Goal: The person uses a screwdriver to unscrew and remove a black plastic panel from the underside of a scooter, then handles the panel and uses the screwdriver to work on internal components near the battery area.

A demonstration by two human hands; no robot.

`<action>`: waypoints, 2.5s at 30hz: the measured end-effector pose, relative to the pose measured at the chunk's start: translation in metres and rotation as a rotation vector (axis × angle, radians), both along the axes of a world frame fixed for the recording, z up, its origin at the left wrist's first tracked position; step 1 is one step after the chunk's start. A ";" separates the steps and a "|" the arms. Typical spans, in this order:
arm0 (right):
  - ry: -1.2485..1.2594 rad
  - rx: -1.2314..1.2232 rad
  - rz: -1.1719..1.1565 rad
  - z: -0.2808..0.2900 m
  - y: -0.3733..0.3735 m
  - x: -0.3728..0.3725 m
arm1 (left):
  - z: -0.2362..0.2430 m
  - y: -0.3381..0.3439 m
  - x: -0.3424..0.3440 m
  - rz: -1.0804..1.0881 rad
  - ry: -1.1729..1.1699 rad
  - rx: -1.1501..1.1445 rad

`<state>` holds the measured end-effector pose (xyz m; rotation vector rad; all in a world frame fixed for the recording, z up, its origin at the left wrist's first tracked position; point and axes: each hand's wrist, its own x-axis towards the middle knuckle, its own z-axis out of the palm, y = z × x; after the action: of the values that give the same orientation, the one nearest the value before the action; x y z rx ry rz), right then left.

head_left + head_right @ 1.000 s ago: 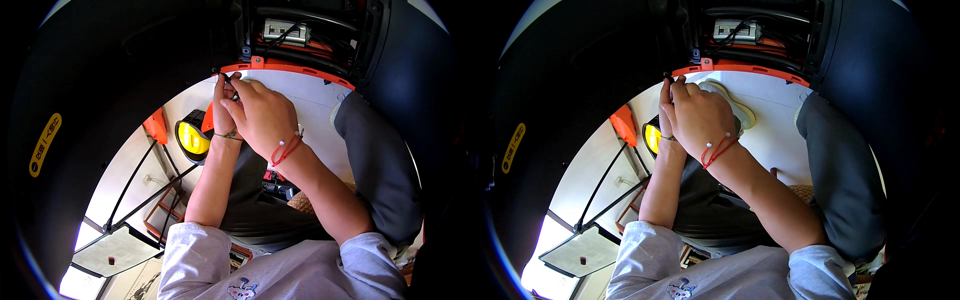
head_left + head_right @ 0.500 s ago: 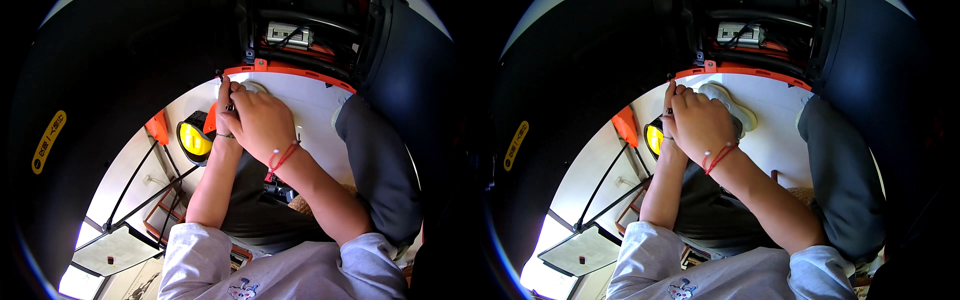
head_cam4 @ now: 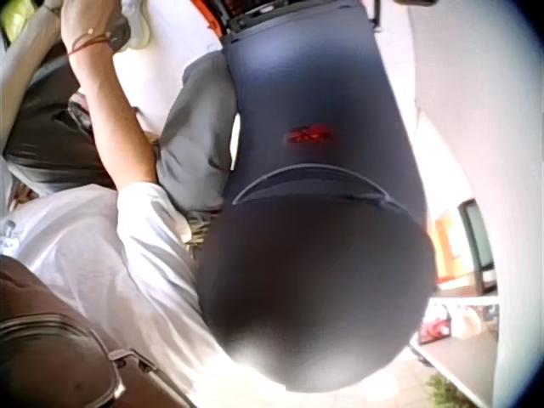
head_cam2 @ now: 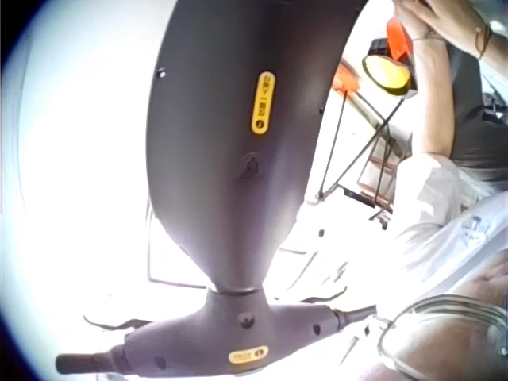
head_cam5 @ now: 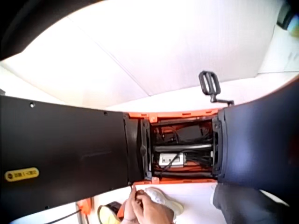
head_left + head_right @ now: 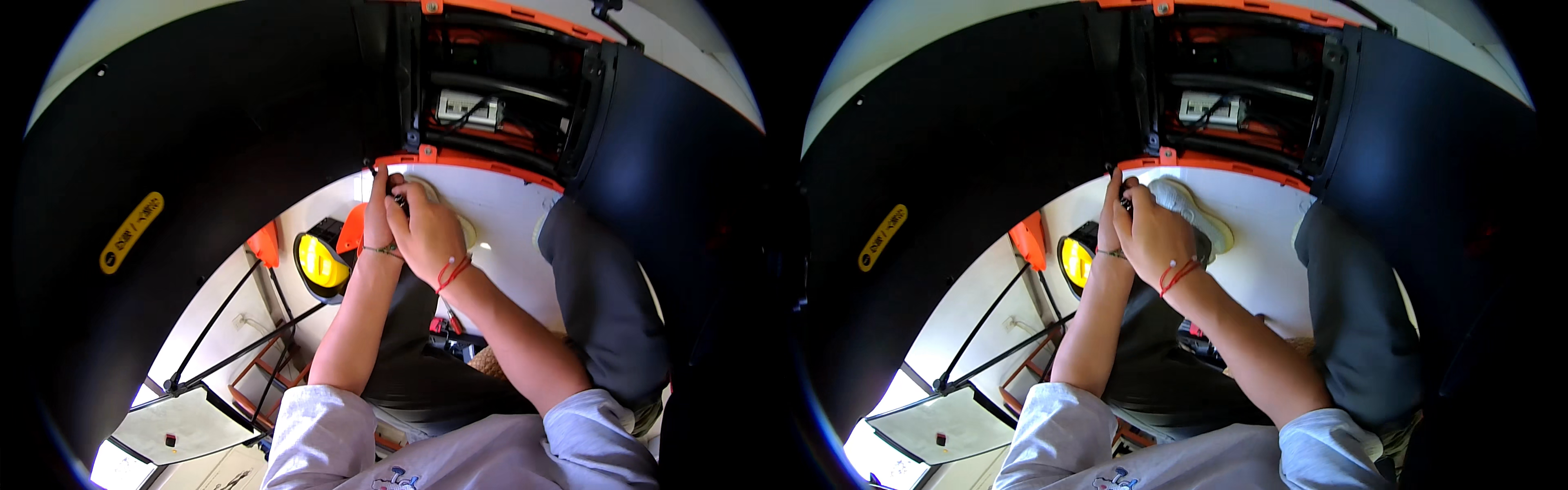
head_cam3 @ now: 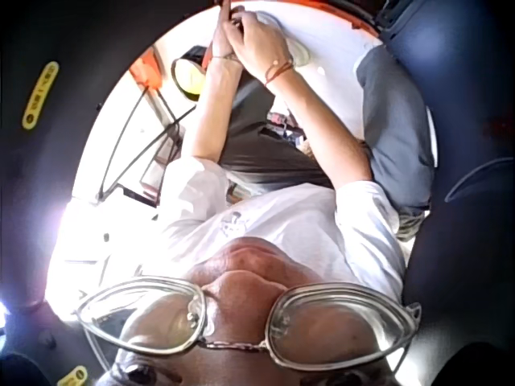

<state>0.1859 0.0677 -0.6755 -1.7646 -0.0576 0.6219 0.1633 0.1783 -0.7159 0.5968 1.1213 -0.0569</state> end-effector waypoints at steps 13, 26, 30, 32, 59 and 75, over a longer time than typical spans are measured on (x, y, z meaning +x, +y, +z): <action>-0.137 0.269 -0.280 0.148 -0.009 0.121 | 0.097 -0.037 0.010 0.199 -0.321 0.064; 0.076 0.496 -0.637 0.140 -0.092 0.146 | 0.095 -0.035 0.111 0.411 -0.522 -0.427; 0.064 0.463 -0.514 0.140 -0.104 0.143 | 0.089 -0.042 0.120 0.399 -0.483 -0.285; 0.046 0.421 -0.446 0.139 -0.100 0.139 | 0.090 -0.044 0.125 0.374 -0.538 -0.234; -0.257 0.263 -0.274 0.125 -0.094 0.131 | 0.099 -0.053 0.133 0.451 -0.809 -0.295; -0.356 0.209 -0.193 0.123 -0.098 0.131 | 0.089 -0.049 0.131 0.451 -0.756 -0.335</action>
<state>0.3167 -0.0306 -0.5527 -1.6352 -0.1880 0.1513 0.2942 0.1290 -0.6265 0.0293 0.4666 0.3415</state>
